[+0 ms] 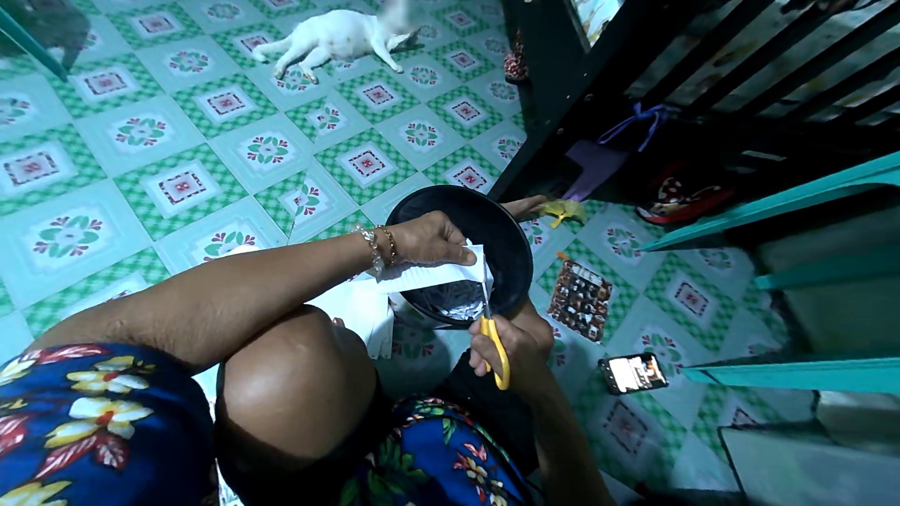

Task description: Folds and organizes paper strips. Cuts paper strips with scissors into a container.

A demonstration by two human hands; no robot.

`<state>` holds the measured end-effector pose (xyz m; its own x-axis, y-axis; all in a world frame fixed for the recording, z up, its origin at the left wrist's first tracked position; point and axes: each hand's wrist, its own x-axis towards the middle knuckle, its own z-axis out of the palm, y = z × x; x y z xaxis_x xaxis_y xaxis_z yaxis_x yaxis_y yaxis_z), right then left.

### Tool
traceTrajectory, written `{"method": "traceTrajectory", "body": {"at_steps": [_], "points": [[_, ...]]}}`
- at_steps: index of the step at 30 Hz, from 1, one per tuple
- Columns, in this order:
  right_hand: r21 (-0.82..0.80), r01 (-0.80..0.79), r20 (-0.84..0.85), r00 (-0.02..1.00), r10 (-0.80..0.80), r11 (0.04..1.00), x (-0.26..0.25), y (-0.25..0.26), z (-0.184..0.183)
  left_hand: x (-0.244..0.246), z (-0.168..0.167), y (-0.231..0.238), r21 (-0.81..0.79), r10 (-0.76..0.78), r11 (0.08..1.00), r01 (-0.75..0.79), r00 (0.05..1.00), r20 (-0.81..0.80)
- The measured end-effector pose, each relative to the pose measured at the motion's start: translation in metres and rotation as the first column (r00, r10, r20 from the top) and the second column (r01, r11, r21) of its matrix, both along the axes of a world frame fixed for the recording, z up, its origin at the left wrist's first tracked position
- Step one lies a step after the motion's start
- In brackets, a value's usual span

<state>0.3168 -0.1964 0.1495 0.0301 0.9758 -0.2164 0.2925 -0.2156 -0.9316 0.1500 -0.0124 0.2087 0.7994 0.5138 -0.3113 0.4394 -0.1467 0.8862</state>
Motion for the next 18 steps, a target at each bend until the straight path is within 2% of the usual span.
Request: {"method": "traceTrajectory", "body": {"at_steps": [6, 11, 18], "points": [[0.005, 0.05, 0.039, 0.998, -0.05, 0.999, -0.005, -0.0026, -0.0011, 0.0008, -0.0001, -0.0005, -0.031, 0.009, 0.999, -0.01, 1.0, -0.021], [0.02, 0.015, -0.001, 1.0, -0.015, 1.0, -0.0042, -0.0007, -0.0014, 0.0027, -0.0001, -0.0025, -0.094, -0.007, 0.996, 0.003, 0.999, -0.046], [0.052, 0.048, -0.002, 0.999, -0.048, 0.998, -0.0059, 0.0002, -0.0058, 0.0039, 0.0013, -0.0023, -0.085, -0.019, 0.996, 0.012, 0.996, -0.085]]}}
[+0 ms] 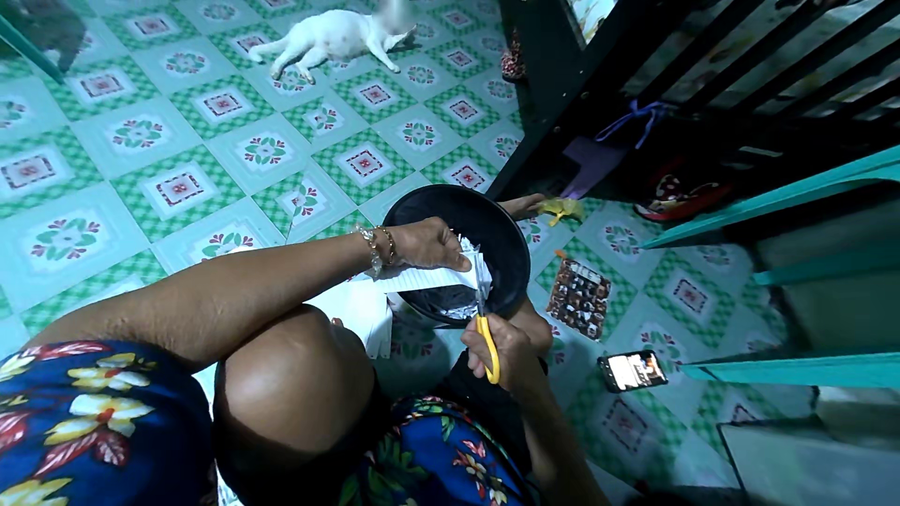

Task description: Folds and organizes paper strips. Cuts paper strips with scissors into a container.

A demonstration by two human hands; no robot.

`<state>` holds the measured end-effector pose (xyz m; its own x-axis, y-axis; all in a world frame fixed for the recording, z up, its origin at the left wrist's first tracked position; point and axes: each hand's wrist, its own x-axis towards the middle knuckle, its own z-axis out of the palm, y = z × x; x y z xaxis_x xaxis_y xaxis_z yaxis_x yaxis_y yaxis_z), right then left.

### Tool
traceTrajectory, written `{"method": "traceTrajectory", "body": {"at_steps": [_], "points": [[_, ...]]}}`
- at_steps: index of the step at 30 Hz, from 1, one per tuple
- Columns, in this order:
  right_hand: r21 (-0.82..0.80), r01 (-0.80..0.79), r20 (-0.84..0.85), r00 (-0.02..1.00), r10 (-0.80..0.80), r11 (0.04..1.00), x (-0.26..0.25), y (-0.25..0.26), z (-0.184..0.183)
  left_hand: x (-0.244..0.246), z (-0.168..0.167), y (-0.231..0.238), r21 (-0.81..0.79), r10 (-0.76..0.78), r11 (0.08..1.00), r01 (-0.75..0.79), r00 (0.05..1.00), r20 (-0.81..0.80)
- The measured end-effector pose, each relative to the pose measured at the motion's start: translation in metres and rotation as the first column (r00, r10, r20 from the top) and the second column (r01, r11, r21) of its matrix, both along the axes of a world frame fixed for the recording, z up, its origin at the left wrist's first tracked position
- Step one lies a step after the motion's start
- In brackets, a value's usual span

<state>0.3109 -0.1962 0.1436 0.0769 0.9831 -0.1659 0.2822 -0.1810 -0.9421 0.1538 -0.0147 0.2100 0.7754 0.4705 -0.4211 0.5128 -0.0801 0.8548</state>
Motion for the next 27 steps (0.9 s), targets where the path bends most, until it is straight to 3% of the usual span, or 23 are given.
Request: {"method": "traceTrajectory", "body": {"at_steps": [9, 15, 22, 27], "points": [[0.037, 0.032, -0.012, 0.999, -0.032, 0.999, -0.003, 0.004, -0.003, 0.002, -0.004, 0.0, -0.043, 0.006, 0.999, -0.007, 1.0, -0.018], [-0.027, 0.035, -0.075, 0.996, -0.036, 0.999, -0.002, 0.004, -0.004, -0.001, -0.009, 0.003, -0.048, -0.005, 0.999, 0.006, 1.0, 0.011], [-0.218, -0.08, -0.035, 0.997, 0.074, 0.973, 0.013, -0.006, 0.007, -0.008, -0.002, 0.005, -0.072, 0.183, 0.982, -0.177, 0.979, 0.09], [-0.135, -0.09, -0.028, 0.996, 0.087, 0.987, 0.01, -0.004, 0.007, -0.007, -0.005, 0.007, 0.026, 0.078, 0.996, -0.082, 0.988, 0.132]]}}
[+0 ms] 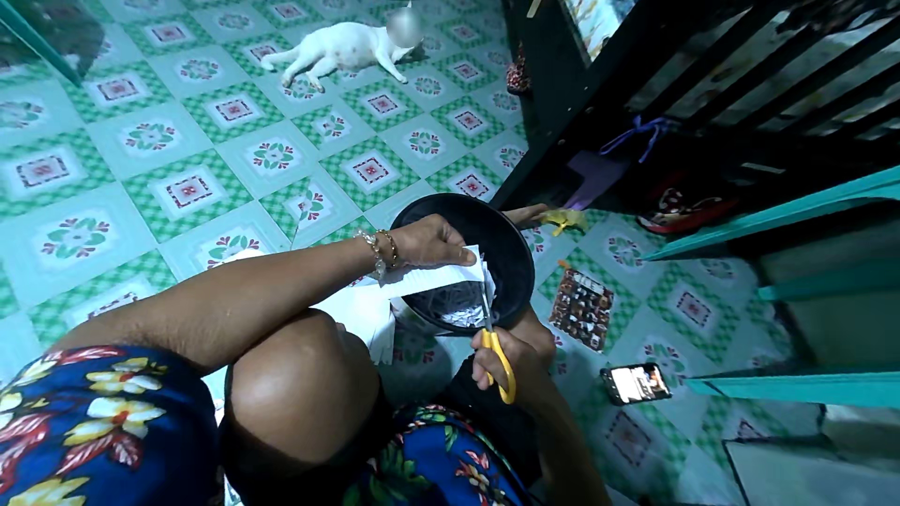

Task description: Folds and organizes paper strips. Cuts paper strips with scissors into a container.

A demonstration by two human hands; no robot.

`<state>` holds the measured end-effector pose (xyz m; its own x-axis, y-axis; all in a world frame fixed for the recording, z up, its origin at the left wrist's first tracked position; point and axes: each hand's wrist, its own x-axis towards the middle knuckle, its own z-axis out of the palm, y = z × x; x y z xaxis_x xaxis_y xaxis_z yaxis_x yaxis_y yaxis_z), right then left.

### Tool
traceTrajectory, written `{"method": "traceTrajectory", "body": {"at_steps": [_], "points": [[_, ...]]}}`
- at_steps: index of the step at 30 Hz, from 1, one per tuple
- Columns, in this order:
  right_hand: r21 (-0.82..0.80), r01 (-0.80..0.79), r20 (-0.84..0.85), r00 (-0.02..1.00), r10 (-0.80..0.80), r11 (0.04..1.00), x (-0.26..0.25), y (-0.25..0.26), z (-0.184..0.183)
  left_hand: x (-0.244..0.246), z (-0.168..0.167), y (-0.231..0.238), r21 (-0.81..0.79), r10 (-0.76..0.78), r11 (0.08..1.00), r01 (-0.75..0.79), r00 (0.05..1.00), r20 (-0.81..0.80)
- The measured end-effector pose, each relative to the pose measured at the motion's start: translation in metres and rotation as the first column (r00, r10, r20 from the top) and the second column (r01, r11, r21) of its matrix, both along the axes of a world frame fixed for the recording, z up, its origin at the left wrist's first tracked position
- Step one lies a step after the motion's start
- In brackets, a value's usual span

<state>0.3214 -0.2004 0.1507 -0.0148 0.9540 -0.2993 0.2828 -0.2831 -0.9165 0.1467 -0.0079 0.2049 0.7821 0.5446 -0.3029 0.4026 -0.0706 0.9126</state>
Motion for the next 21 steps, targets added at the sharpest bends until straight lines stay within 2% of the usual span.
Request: {"method": "traceTrajectory", "body": {"at_steps": [6, 10, 14, 17, 21], "points": [[0.059, 0.037, 0.009, 0.999, -0.038, 0.998, -0.003, 0.002, -0.002, 0.002, -0.004, 0.0, 0.095, -0.097, 0.991, 0.096, 0.995, 0.004], [0.105, 0.093, 0.063, 0.993, -0.1, 0.99, -0.007, 0.001, -0.004, 0.003, -0.003, -0.001, 0.011, -0.072, 0.997, 0.072, 0.997, -0.005], [0.132, 0.126, 0.058, 0.989, -0.135, 0.983, -0.008, 0.001, -0.006, 0.0, 0.002, -0.001, -0.109, -0.079, 0.992, 0.069, 0.993, -0.088], [0.163, 0.112, 0.049, 0.991, -0.122, 0.98, -0.006, 0.0, -0.012, -0.003, 0.0, -0.002, -0.076, -0.058, 0.996, 0.049, 0.992, -0.114], [0.128, 0.103, 0.049, 0.993, -0.11, 0.986, -0.007, 0.0, -0.009, -0.003, 0.0, 0.0, -0.007, -0.087, 0.996, 0.087, 0.991, -0.106]]}}
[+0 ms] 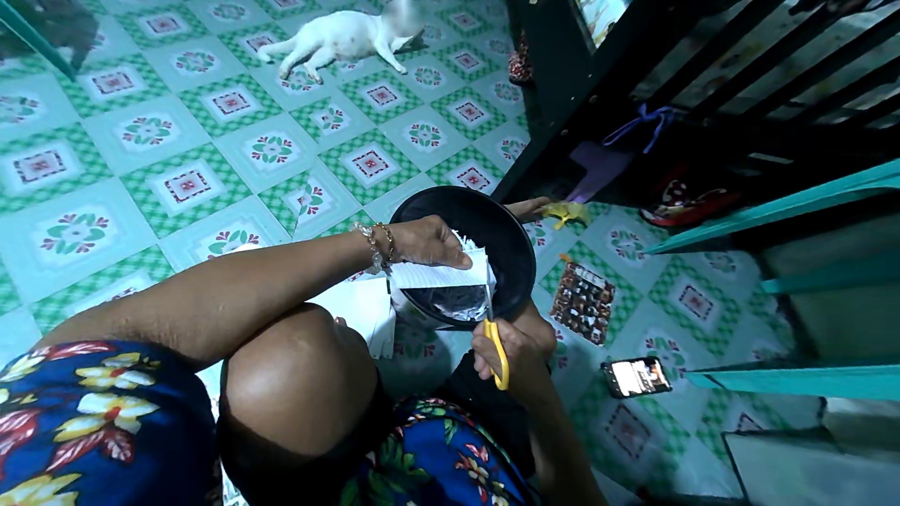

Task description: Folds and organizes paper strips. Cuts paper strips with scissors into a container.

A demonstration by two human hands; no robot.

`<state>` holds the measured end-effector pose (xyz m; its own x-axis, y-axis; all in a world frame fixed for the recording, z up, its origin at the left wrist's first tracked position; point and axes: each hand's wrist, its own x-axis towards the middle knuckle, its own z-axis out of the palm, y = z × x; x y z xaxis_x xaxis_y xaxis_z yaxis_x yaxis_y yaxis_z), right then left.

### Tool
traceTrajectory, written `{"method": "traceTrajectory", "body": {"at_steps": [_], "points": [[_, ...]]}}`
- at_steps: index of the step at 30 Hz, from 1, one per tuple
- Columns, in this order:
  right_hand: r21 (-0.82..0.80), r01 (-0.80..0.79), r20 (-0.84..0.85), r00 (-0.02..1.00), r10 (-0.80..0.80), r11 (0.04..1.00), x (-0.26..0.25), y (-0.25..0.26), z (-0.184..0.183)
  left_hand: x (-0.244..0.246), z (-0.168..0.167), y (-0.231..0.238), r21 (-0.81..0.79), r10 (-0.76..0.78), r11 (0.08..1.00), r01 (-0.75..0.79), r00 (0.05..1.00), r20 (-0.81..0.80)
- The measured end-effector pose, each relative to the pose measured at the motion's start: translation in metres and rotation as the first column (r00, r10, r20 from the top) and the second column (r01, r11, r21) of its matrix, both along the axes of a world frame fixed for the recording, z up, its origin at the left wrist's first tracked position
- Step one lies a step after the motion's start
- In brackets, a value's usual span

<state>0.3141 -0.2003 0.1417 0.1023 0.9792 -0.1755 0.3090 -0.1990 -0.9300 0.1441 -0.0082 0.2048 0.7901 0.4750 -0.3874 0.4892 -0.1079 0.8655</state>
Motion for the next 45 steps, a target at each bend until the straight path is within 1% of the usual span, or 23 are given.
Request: {"method": "traceTrajectory", "body": {"at_steps": [5, 9, 13, 17, 22, 26, 28, 31, 34, 37, 42, 45], "points": [[0.005, 0.002, 0.002, 1.0, -0.002, 1.0, 0.002, 0.001, -0.001, 0.004, 0.002, 0.0, 0.017, -0.039, 0.999, 0.039, 0.999, 0.012], [-0.024, 0.003, 0.048, 0.999, -0.002, 1.0, 0.0, 0.0, 0.0, 0.004, 0.002, 0.0, 0.008, -0.062, 0.998, 0.062, 0.998, -0.001], [-0.037, -0.003, 0.027, 1.0, 0.004, 0.999, -0.002, -0.001, -0.002, 0.004, 0.003, 0.0, 0.022, -0.076, 0.997, 0.077, 0.996, -0.043], [-0.047, 0.024, 0.03, 0.999, -0.023, 0.999, -0.003, 0.001, 0.002, 0.005, 0.004, 0.001, 0.021, -0.076, 0.997, 0.076, 0.996, -0.044], [0.0, 0.017, 0.1, 0.995, -0.016, 1.0, -0.001, -0.001, -0.004, 0.006, 0.005, 0.0, 0.022, -0.079, 0.997, 0.08, 0.995, -0.061], [0.023, 0.001, 0.059, 0.998, -0.003, 1.0, -0.001, 0.0, -0.003, 0.007, 0.006, -0.002, 0.037, -0.123, 0.991, 0.125, 0.991, -0.051], [0.03, 0.014, 0.045, 0.999, -0.015, 0.999, -0.002, 0.001, -0.001, 0.008, 0.006, -0.001, 0.034, -0.122, 0.992, 0.123, 0.992, -0.034], [-0.011, 0.02, 0.04, 0.999, -0.02, 1.0, -0.002, 0.0, 0.0, 0.009, 0.005, -0.001, 0.008, -0.104, 0.994, 0.105, 0.993, -0.057], [-0.052, -0.004, 0.03, 1.0, 0.005, 0.999, -0.001, 0.0, 0.002, 0.01, 0.003, -0.002, 0.027, -0.122, 0.992, 0.124, 0.989, -0.081], [-0.07, -0.013, 0.007, 1.0, 0.014, 0.997, -0.001, 0.002, 0.004, 0.011, 0.005, -0.004, 0.02, -0.139, 0.99, 0.142, 0.985, -0.103], [-0.058, 0.007, 0.053, 0.999, -0.004, 0.998, -0.001, 0.003, 0.001, 0.011, 0.003, -0.003, -0.018, -0.124, 0.992, 0.123, 0.982, -0.145], [-0.083, 0.005, -0.003, 1.0, -0.005, 0.997, -0.001, 0.003, 0.001, 0.01, 0.002, -0.003, -0.004, -0.127, 0.992, 0.127, 0.982, -0.141]]}}
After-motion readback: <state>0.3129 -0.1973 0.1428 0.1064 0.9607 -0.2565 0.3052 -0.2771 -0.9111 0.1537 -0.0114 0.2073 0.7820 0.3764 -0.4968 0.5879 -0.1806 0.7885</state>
